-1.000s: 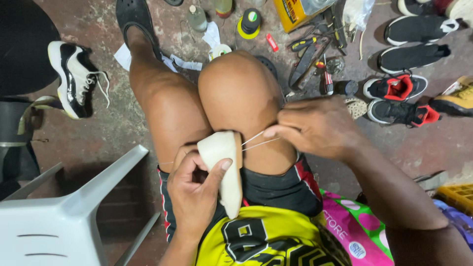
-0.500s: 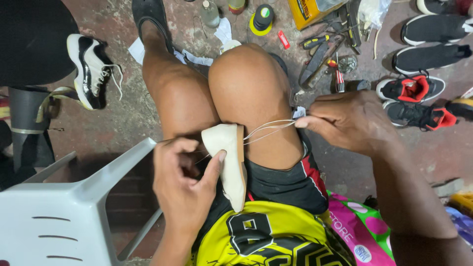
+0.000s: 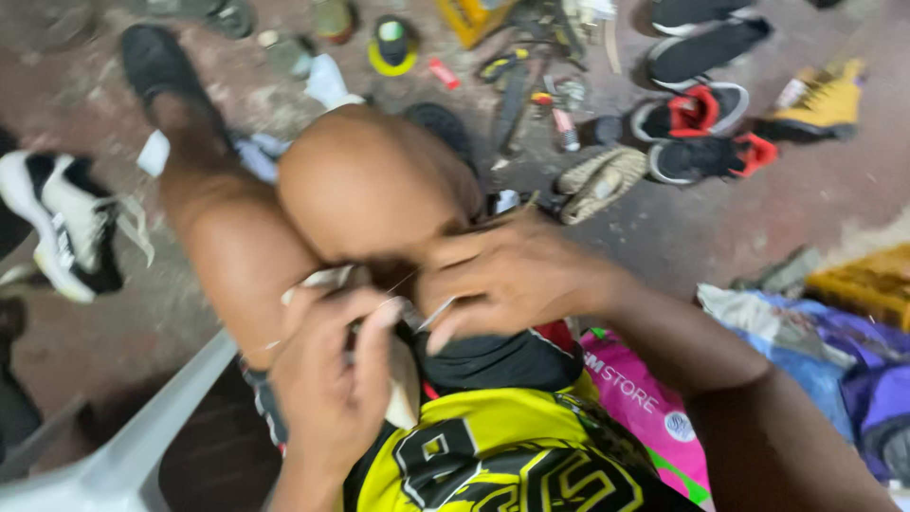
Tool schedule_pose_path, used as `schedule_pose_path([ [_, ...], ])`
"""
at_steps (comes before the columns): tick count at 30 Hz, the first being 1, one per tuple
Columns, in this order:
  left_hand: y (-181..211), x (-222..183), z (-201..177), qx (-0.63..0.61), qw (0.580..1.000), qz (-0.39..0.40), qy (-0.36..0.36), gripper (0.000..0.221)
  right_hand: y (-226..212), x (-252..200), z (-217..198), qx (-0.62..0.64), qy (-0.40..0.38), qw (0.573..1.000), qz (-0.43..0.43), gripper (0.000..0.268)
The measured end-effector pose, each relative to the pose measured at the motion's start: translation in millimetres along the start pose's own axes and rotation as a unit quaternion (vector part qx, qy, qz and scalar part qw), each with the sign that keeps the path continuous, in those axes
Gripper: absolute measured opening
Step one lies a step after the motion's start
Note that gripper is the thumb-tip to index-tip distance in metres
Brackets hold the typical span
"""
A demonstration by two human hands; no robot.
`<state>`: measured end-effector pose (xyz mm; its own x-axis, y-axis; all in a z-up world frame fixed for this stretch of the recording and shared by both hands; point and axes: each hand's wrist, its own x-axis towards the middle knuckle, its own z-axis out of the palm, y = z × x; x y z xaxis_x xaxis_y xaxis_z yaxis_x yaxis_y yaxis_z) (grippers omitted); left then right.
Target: The person stitches a shoe sole onto a white flat shoe using a needle and thread, pulling the thread tight through the sole repeatedly while holding the shoe on their lap.
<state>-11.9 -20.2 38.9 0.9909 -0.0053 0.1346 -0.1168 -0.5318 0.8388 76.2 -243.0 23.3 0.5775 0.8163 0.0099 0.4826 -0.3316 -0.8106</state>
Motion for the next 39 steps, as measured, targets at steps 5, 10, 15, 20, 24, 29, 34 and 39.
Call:
schedule_pose_path([
  [5, -14.5, -31.3, -5.3, -0.317, 0.937, -0.113, 0.090, 0.025, -2.6, 12.7, 36.1, -0.037, 0.119, 0.992, 0.006, 0.037],
  [10, -25.4, -35.2, -35.2, -0.383, 0.899, -0.211, 0.022, 0.041, 5.2, -4.5, 31.3, 0.136, 0.011, 0.989, 0.058, 0.013],
  [15, -9.9, -15.7, -10.0, -0.047, 0.993, -0.100, -0.042, 0.061, -8.3, -9.6, 7.4, 0.286, 0.008, 0.955, 0.074, 0.009],
  [20, -11.2, -18.3, 12.3, 0.016, 0.999, -0.036, 0.030, 0.092, -33.0, 10.3, 15.9, 0.147, 0.032, 0.980, 0.132, 0.026],
  [24, -22.9, -28.0, 20.9, 0.000, 0.998, 0.016, 0.058, 0.095, -31.2, 26.4, 26.0, 0.007, 0.087, 0.996, -0.023, 0.018],
  [29, -15.2, -28.8, 25.3, -0.008, 0.999, 0.005, 0.045, 0.098, -22.1, 15.7, 12.7, 0.019, 0.071, 0.997, 0.023, 0.007],
  [34, -3.5, -18.7, 19.5, 0.008, 0.999, -0.027, 0.027, 0.098, 45.4, -11.5, -40.2, -0.104, 0.142, 0.977, 0.122, 0.005],
  [39, 1.4, -11.5, 16.7, 0.001, 0.999, -0.034, 0.022, 0.101, 78.4, -33.0, -58.7, -0.257, 0.193, 0.900, 0.294, 0.046],
])
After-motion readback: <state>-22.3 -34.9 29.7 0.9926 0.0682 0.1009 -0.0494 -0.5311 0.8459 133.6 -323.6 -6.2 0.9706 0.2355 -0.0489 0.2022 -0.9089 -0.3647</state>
